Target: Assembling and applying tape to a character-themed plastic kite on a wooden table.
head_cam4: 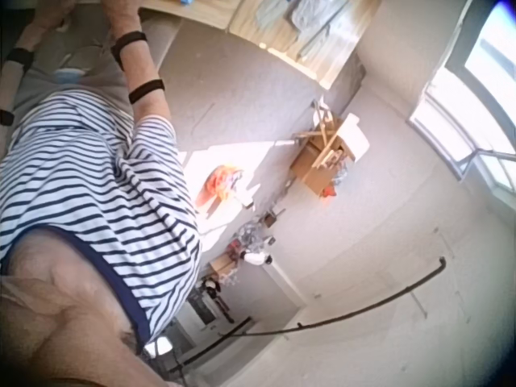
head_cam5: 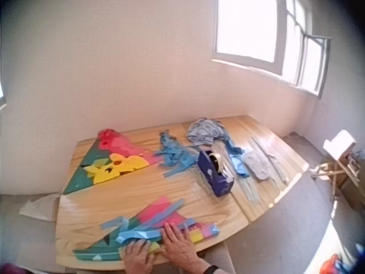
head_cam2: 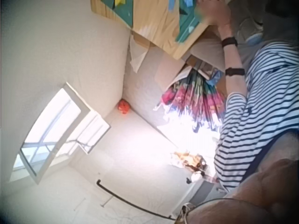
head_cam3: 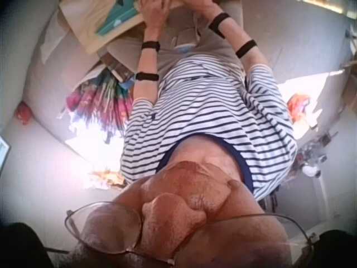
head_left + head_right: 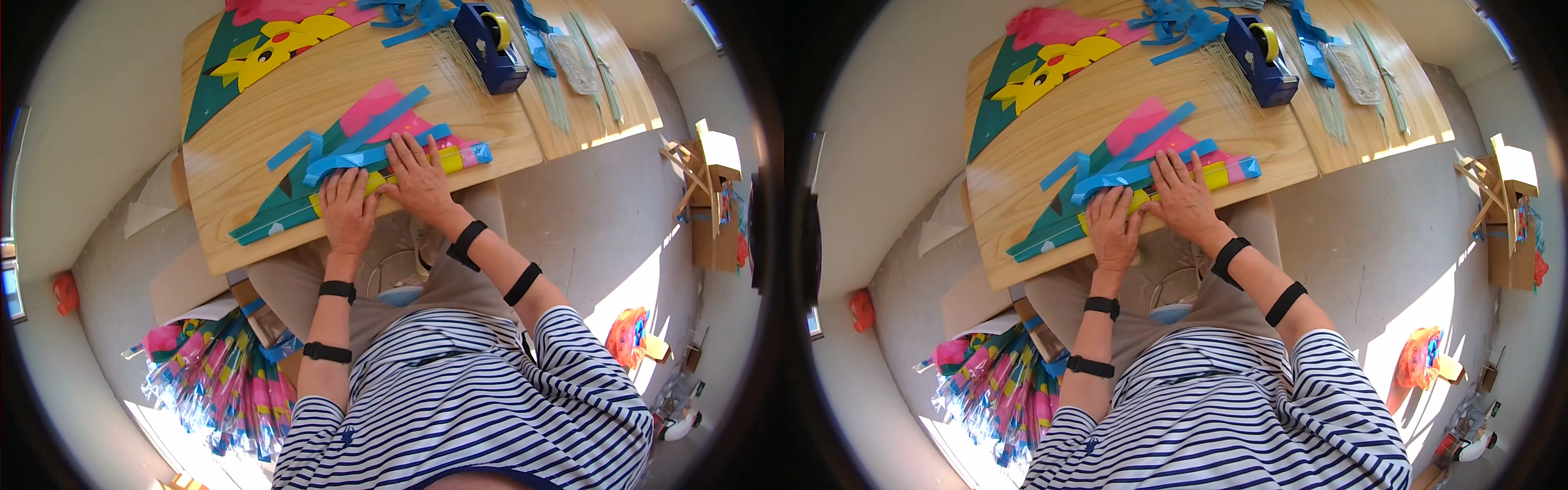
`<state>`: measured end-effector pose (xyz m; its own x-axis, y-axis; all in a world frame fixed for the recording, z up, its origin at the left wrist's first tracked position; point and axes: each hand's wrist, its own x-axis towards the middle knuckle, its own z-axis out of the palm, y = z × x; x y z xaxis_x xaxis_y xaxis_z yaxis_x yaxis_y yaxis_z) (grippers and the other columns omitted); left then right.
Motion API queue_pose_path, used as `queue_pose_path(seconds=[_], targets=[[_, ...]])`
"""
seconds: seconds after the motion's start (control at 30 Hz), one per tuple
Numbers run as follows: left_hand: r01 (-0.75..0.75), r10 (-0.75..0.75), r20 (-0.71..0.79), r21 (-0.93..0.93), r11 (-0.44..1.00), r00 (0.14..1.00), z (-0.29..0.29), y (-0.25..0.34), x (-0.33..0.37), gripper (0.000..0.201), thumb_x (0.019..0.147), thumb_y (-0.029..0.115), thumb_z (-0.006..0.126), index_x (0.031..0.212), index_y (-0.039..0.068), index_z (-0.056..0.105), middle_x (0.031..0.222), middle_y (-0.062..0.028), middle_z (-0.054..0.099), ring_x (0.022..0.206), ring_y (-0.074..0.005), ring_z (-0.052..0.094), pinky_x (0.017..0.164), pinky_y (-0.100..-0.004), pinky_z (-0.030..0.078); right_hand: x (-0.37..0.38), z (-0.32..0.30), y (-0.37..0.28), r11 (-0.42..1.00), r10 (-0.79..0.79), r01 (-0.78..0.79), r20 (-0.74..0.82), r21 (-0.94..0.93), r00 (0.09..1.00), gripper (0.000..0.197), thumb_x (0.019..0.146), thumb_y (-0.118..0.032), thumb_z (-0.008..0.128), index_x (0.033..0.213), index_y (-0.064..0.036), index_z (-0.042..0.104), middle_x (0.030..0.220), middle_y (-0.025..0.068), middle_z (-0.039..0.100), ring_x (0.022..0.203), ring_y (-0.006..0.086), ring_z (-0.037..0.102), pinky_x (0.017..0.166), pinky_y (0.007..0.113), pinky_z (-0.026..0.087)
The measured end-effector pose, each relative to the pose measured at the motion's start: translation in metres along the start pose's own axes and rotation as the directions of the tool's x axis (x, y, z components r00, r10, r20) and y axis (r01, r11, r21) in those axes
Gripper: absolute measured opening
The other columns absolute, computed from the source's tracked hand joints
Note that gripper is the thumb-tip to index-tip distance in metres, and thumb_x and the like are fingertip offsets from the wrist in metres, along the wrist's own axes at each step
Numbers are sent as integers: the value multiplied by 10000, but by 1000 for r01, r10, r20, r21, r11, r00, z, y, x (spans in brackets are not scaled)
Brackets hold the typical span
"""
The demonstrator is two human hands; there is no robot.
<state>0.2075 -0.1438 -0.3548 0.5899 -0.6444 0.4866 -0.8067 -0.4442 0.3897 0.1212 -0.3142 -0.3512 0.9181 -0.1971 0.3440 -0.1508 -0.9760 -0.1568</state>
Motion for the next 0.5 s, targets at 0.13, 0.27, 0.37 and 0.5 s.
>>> queue_pose_path(seconds=[0.13,0.27,0.37,0.5], targets=[[-4,4,11,-3,1000,1000,0,-1,0,428,878,219,734,1278,68,704,1336,-98,626,1280,-321,544,1127,-490,378,-5,-1,0,998,9,-9,6,60,1000,873,915,-607,610,1477,49,487,1625,201,381,1543,345,301,1258,596,138],[-12,12,6,0,1000,1000,1,-2,0,422,879,206,726,1278,69,704,1339,-97,623,1282,-322,543,1130,-491,375,-3,-6,-1,998,8,-9,24,67,1000,908,922,-647,581,1483,59,477,1629,214,369,1551,351,287,1259,591,134],[-11,11,6,3,1000,1000,-1,-2,0,411,887,198,717,1275,65,703,1337,-96,623,1282,-326,543,1129,-499,374,-4,-5,-2,997,14,-15,21,78,1000,919,915,-650,591,1485,61,475,1630,219,365,1553,351,283,1260,590,131],[27,-22,44,-115,993,999,-7,-3,1,425,888,181,722,1291,56,680,1370,-108,603,1313,-332,514,1156,-508,360,-6,-6,-1,995,15,-17,30,93,999,933,897,-638,621,1495,61,463,1636,217,356,1559,349,272,1261,588,128]])
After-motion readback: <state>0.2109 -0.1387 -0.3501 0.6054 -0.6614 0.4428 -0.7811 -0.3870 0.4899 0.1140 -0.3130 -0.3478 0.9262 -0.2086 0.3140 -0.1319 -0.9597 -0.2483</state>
